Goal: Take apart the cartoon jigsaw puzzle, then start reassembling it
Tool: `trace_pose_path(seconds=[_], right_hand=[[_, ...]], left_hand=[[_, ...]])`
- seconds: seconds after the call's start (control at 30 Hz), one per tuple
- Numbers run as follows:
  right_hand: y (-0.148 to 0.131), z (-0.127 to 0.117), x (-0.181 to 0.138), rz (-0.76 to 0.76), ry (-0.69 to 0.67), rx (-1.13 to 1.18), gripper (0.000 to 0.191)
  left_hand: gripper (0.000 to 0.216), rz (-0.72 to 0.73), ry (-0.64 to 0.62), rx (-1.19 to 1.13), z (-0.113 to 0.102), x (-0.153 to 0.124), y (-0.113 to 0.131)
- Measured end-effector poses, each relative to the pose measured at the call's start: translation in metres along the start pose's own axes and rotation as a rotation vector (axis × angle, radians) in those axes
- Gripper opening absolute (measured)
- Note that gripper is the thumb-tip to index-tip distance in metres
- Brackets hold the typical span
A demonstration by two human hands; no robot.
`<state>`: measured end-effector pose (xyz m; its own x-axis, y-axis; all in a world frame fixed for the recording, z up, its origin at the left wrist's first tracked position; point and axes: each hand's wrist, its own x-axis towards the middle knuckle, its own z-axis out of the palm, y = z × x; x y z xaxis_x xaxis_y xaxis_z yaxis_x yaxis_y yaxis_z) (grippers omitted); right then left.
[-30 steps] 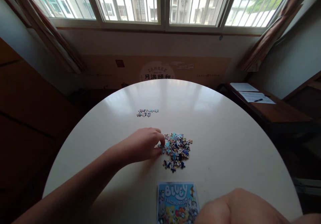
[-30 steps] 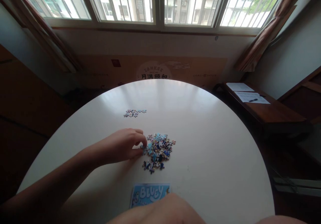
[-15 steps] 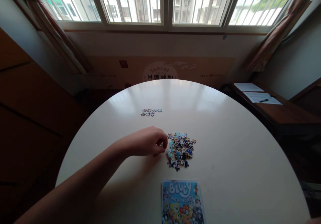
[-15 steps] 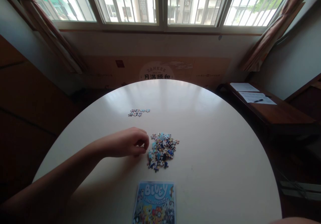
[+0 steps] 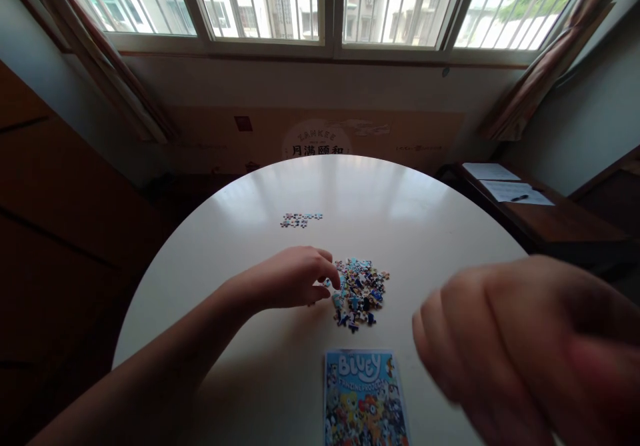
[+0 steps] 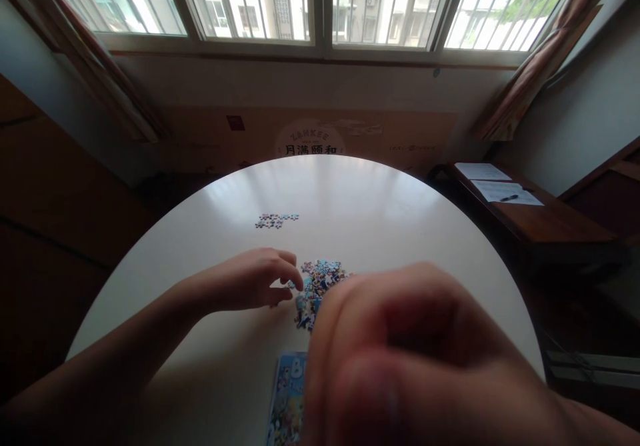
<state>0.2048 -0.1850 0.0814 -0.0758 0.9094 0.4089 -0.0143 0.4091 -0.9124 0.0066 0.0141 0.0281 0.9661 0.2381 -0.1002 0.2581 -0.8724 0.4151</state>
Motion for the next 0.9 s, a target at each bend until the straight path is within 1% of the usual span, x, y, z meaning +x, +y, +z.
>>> trace_pose_path(seconds=[0.03, 0.07, 0.1, 0.13, 0.17, 0.23, 0.3, 0.4, 0.53, 0.63, 0.8, 0.9], right_hand=[[0.004, -0.008, 0.016, 0.006, 0.011, 0.051, 0.029], [0.013, -0.017, 0.03, -0.052, 0.076, 0.076, 0.027], [0.024, -0.026, 0.042, -0.087, 0.172, 0.056, 0.023], [0.039, -0.036, 0.05, -0.09, 0.284, 0.032, 0.02], [0.055, -0.045, 0.056, -0.077, 0.391, 0.014, 0.021], [0.085, -0.061, 0.059, -0.029, 0.555, 0.008, 0.02], [0.107, -0.07, 0.056, 0.014, 0.645, -0.016, 0.017], [0.122, -0.073, 0.049, 0.103, 0.66, -0.026, 0.019], [0.126, -0.071, 0.045, 0.146, 0.671, 0.002, 0.021], [0.132, -0.068, 0.044, 0.176, 0.645, -0.017, 0.024], [0.142, -0.065, 0.042, 0.184, 0.566, -0.118, 0.027], [0.144, -0.065, 0.042, 0.178, 0.552, -0.152, 0.028]], left_hand=[[0.023, 0.016, 0.012, 0.019, 0.001, 0.0, 0.002], [0.023, 0.027, 0.022, 0.038, 0.003, 0.001, 0.003], [0.022, 0.027, 0.032, 0.056, 0.004, 0.001, 0.005], [0.02, 0.02, 0.038, 0.073, 0.004, 0.001, 0.006], [0.017, 0.008, 0.039, 0.087, 0.005, 0.002, 0.007], [0.015, -0.013, 0.028, 0.103, 0.005, 0.003, 0.009], [0.013, -0.025, 0.017, 0.109, 0.005, 0.004, 0.01], [0.011, -0.039, 0.01, 0.112, 0.004, 0.005, 0.012], [0.008, -0.042, 0.017, 0.131, 0.005, 0.004, 0.013], [0.009, -0.019, 0.038, 0.116, 0.007, 0.004, 0.01], [0.012, 0.013, 0.038, 0.063, 0.011, 0.005, 0.006], [0.013, 0.01, 0.024, 0.045, 0.011, 0.006, 0.007]])
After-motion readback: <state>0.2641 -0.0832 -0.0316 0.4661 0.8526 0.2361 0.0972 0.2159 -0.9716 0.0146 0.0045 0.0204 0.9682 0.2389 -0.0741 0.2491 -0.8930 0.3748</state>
